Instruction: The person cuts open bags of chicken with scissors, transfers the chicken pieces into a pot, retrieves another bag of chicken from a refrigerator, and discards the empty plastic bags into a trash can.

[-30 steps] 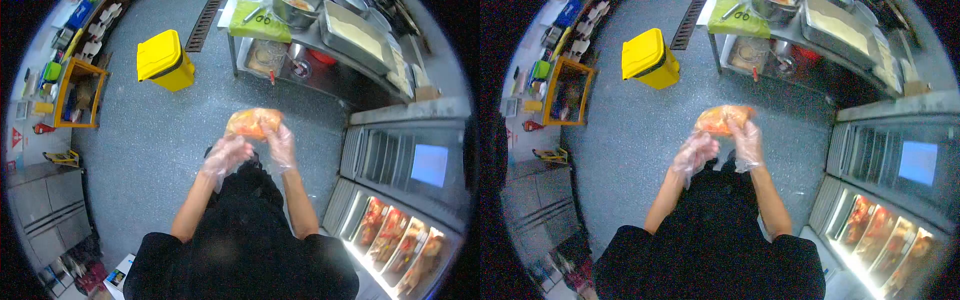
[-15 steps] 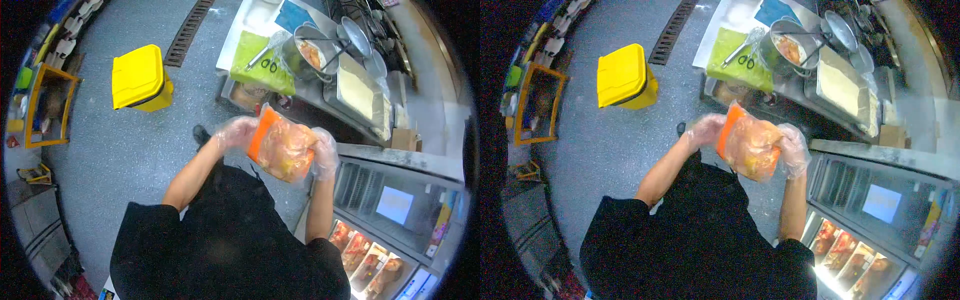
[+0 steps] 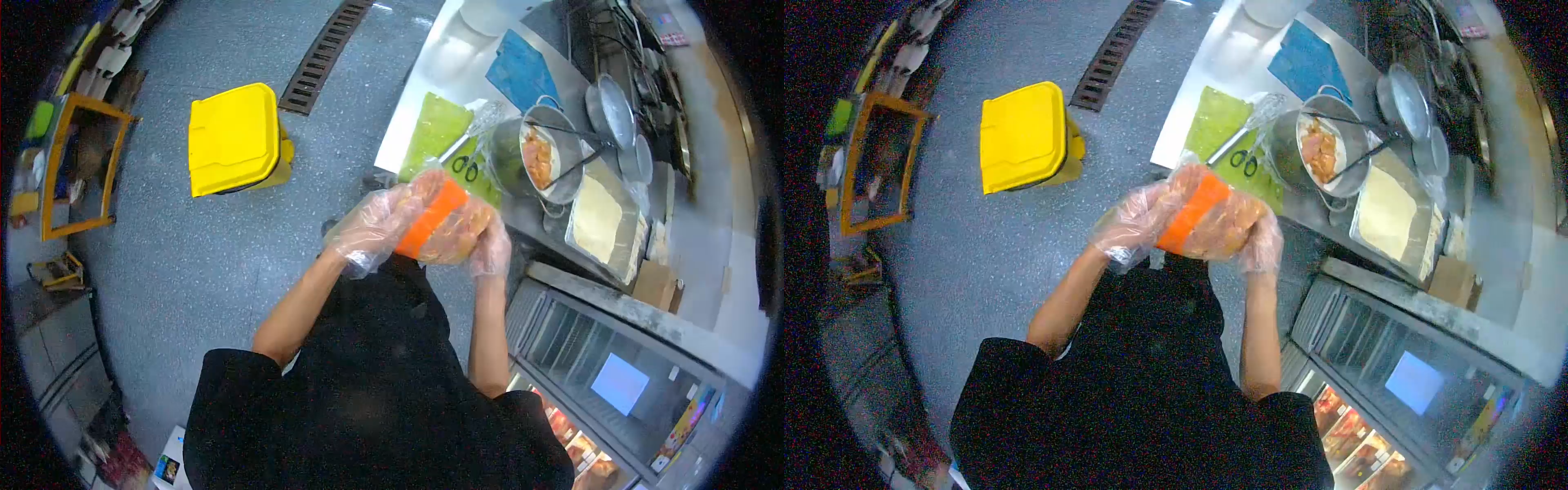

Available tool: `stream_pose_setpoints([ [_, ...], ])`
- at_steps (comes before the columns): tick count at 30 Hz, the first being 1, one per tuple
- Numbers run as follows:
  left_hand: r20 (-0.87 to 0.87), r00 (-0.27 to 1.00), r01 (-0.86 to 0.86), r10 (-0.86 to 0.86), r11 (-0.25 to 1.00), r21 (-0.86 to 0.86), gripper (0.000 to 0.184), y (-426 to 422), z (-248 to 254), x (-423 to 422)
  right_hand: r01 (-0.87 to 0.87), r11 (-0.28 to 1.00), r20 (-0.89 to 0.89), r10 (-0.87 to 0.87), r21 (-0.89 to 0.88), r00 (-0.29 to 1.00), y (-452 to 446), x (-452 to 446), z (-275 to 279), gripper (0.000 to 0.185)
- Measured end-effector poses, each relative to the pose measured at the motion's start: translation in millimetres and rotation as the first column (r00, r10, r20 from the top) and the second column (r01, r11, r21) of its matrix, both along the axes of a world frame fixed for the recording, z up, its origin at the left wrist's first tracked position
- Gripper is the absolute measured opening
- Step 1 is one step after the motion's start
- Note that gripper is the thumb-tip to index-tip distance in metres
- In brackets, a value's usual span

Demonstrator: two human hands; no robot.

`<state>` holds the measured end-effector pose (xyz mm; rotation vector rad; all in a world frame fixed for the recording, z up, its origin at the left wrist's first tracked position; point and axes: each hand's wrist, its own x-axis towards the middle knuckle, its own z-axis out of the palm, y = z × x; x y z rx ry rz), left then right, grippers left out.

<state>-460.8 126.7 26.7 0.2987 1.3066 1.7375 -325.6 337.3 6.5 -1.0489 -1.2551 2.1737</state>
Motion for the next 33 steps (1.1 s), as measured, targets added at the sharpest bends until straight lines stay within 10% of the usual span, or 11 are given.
stream_pose_setpoints([
  [7,-0.653,0.740,-0.278,-0.161,0.811,-0.514,0.028,10.1,60.3,-30.7,-0.183,0.858,-0.218,0.086,-0.480,0.972,17.7,-65.1,-38.8,0.029],
  [14,-0.815,0.549,-0.659,0.188,0.697,-0.283,0.029,13.3,65.0,-67.7,-0.401,0.772,-0.374,0.229,-0.492,0.899,6.3,-107.9,-1.9,0.038],
  [18,-0.673,0.606,-0.719,0.425,0.655,-0.234,0.035,-6.2,70.4,-87.6,-0.623,0.684,-0.456,0.447,-0.380,0.769,3.8,-115.7,24.8,0.046],
  [21,-0.577,0.562,-0.809,0.593,0.539,-0.235,0.037,-29.5,53.4,-93.4,-0.608,0.793,-0.343,0.582,0.039,0.737,-2.9,-116.3,53.8,0.056],
  [24,-0.192,0.699,-0.709,0.689,0.702,-0.063,0.056,-26.3,53.2,-82.1,-0.616,0.782,-0.330,0.610,0.101,0.720,-2.1,-122.7,76.8,0.059],
  [33,0.417,0.819,-0.516,0.393,0.823,0.237,0.079,-0.7,0.8,-32.1,-0.553,0.746,-0.158,0.638,0.372,0.754,-28.4,-135.7,119.8,0.026],
])
